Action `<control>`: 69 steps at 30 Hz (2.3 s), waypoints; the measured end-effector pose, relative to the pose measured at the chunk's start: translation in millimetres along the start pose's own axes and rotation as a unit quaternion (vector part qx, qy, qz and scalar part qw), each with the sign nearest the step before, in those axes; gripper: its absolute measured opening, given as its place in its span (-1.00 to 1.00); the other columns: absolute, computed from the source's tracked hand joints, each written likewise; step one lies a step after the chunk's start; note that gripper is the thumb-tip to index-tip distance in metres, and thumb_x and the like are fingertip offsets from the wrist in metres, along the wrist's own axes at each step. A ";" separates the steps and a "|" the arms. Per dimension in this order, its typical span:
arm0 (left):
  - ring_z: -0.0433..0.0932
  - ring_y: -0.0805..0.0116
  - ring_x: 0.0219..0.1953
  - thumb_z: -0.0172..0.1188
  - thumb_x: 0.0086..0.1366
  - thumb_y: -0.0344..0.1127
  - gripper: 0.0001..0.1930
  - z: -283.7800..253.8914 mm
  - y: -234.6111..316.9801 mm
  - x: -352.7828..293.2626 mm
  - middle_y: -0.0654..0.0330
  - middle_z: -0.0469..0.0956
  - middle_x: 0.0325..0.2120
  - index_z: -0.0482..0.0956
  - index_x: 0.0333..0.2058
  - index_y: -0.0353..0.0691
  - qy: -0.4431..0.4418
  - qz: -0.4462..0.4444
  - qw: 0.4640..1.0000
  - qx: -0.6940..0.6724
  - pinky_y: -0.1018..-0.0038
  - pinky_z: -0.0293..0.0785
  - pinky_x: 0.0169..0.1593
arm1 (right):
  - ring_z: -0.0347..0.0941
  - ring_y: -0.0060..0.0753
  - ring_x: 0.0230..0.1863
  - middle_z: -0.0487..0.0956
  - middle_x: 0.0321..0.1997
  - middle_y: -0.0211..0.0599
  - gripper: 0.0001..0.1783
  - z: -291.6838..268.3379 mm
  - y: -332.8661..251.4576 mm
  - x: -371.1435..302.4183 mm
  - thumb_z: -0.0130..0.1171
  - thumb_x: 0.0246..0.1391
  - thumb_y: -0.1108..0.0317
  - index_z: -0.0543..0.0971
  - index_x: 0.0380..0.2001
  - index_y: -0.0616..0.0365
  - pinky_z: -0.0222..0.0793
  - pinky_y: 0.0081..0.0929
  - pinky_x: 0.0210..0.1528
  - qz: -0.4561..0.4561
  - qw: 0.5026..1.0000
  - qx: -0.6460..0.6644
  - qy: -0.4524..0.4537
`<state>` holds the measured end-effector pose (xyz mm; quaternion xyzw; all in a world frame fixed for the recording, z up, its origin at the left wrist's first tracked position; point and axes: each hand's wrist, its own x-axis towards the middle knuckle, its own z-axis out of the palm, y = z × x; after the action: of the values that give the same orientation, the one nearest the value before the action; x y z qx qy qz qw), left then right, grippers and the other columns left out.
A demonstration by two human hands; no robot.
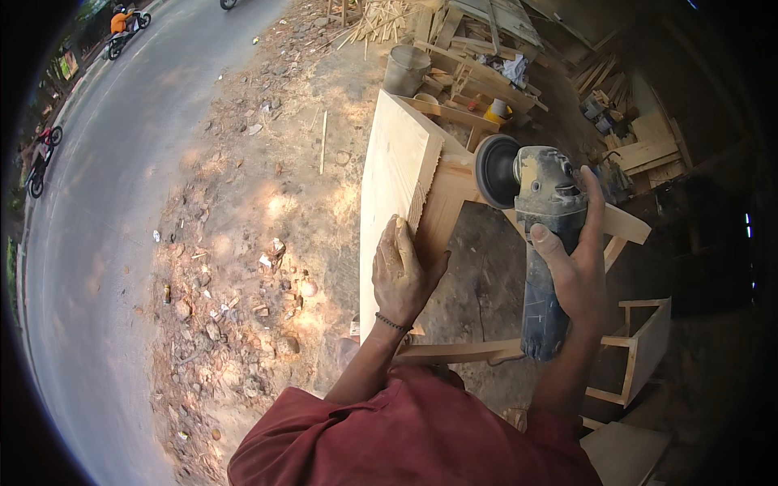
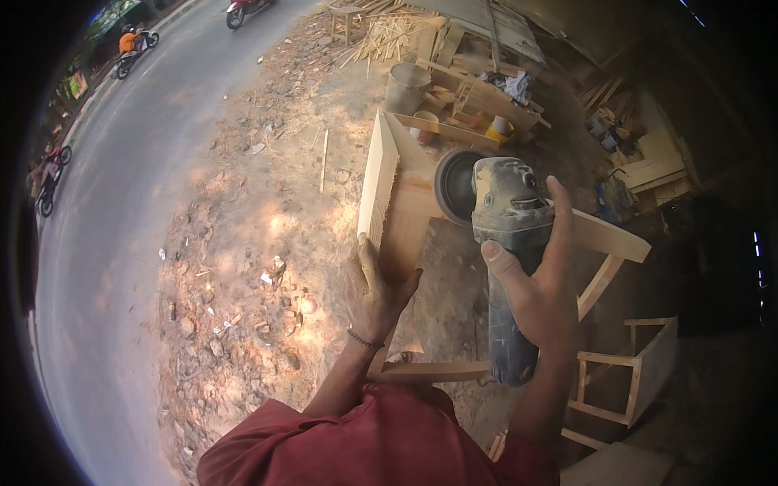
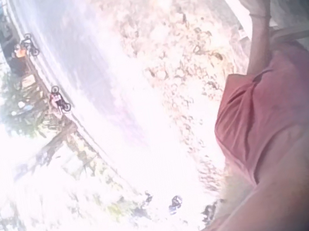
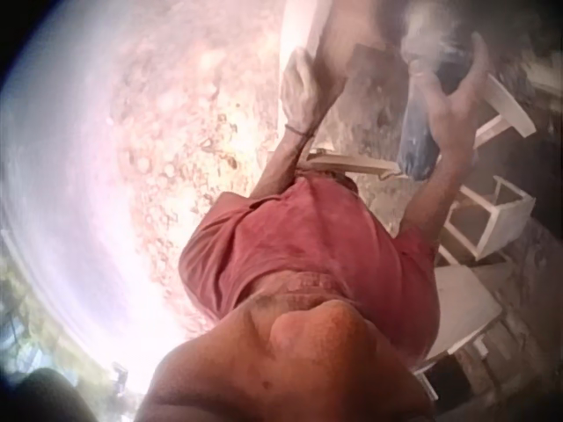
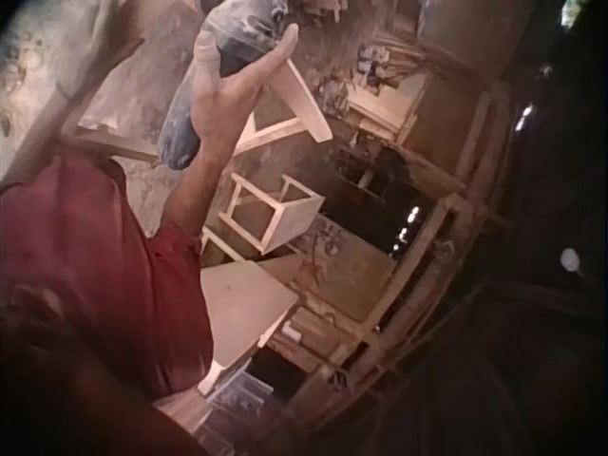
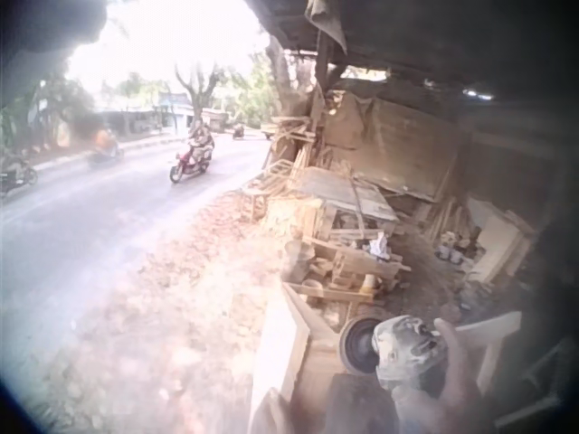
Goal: The person sands the surfaces and edges of a wooden table frame using a power sander.
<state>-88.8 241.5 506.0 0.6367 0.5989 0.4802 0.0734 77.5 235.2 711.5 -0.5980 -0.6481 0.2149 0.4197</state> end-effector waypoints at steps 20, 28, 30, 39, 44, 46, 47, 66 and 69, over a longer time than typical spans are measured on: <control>0.48 -0.19 0.17 0.56 0.06 -0.15 -0.08 2.2 -6.4 -19.6 -0.24 0.39 0.21 0.25 0.29 -0.39 0.030 0.006 0.999 -0.015 0.08 0.49 0.12 | 0.33 -0.08 0.36 0.35 0.34 0.15 0.04 21.6 -37.4 0.0 0.38 0.09 0.24 0.00 0.49 0.22 0.17 -0.18 0.42 0.042 0.996 -0.047 -0.065; 0.48 -0.20 0.18 0.57 0.04 -0.15 -0.05 0.7 -5.5 -18.7 -0.25 0.39 0.21 0.24 0.31 -0.39 0.033 0.012 0.999 -0.019 0.07 0.49 0.14 | 0.30 0.00 0.40 0.30 0.39 0.21 0.05 22.8 -39.7 3.9 0.37 0.11 0.19 -0.02 0.49 0.20 0.17 -0.15 0.42 0.060 0.993 -0.048 -0.086; 0.48 -0.20 0.17 0.58 0.03 -0.15 -0.04 4.8 -6.1 -20.6 -0.25 0.39 0.21 0.23 0.31 -0.39 0.038 0.010 0.999 -0.017 0.07 0.49 0.13 | 0.30 0.00 0.41 0.30 0.40 0.21 0.04 21.7 -37.7 3.5 0.37 0.12 0.19 -0.02 0.49 0.20 0.17 -0.15 0.43 0.056 0.993 -0.056 -0.082; 0.51 -0.24 0.12 0.60 -0.02 -0.13 0.03 12.1 -5.5 -14.2 -0.29 0.42 0.17 0.19 0.33 -0.37 0.046 0.023 0.999 0.004 0.04 0.54 0.09 | 0.36 -0.01 0.34 0.37 0.34 0.14 -0.03 -44.7 23.8 0.8 0.36 0.13 0.14 0.09 0.47 0.12 0.21 -0.15 0.40 0.078 0.994 -0.077 0.001; 0.45 -0.41 0.17 0.59 0.00 -0.15 0.14 9.6 8.1 -8.6 -0.45 0.37 0.17 0.03 0.40 -0.48 0.003 -0.070 0.997 0.011 0.01 0.51 0.17 | 0.36 0.00 0.35 0.36 0.35 0.17 -0.06 -117.7 85.4 8.0 0.33 0.15 0.07 0.12 0.47 0.10 0.24 -0.18 0.37 0.122 0.986 -0.106 0.052; 0.39 -0.35 0.27 0.61 -0.04 -0.16 0.19 16.9 2.2 -9.3 -0.45 0.29 0.25 0.00 0.42 -0.48 -0.001 -0.054 0.998 0.017 0.04 0.44 0.27 | 0.36 0.04 0.35 0.36 0.35 0.19 -0.03 -157.7 109.2 11.2 0.33 0.13 0.01 0.11 0.47 0.11 0.25 -0.18 0.37 0.131 0.981 -0.127 0.062; 0.28 -0.26 0.37 0.62 -0.05 -0.17 0.25 20.9 -0.6 -7.4 -0.39 0.20 0.35 -0.07 0.44 -0.47 0.003 -0.089 0.995 0.035 0.06 0.33 0.36 | 0.35 0.05 0.35 0.36 0.35 0.19 -0.03 -178.0 125.4 15.7 0.33 0.13 -0.01 0.11 0.47 0.11 0.24 -0.18 0.37 0.137 0.979 -0.133 0.067; -0.17 0.16 0.56 0.54 0.11 -0.26 0.23 52.9 -9.9 130.2 -0.11 -0.18 0.53 -0.26 0.49 -0.38 -0.008 0.000 0.983 -0.184 0.24 -0.15 0.54 | 0.56 -0.35 -0.45 0.57 -0.35 -0.20 -0.35 -507.5 488.0 9.2 0.33 0.14 -0.16 0.54 -0.01 0.23 0.54 -0.42 -0.41 0.354 0.857 0.285 0.242; -0.19 0.18 0.55 0.55 0.10 -0.27 0.25 42.8 -12.3 165.5 -0.13 -0.21 0.53 -0.29 0.49 -0.39 0.007 0.009 0.999 -0.044 0.24 -0.11 0.53 | 0.55 -0.33 -0.43 0.57 -0.35 -0.18 -0.42 -473.9 482.1 -25.3 0.22 0.23 -0.15 0.54 -0.08 0.21 0.57 -0.40 -0.40 0.320 0.805 0.406 0.292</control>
<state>-96.9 403.4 561.9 0.6349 0.5716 0.5115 0.0925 742.2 197.9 591.2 -0.5812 -0.1207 0.3955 0.7009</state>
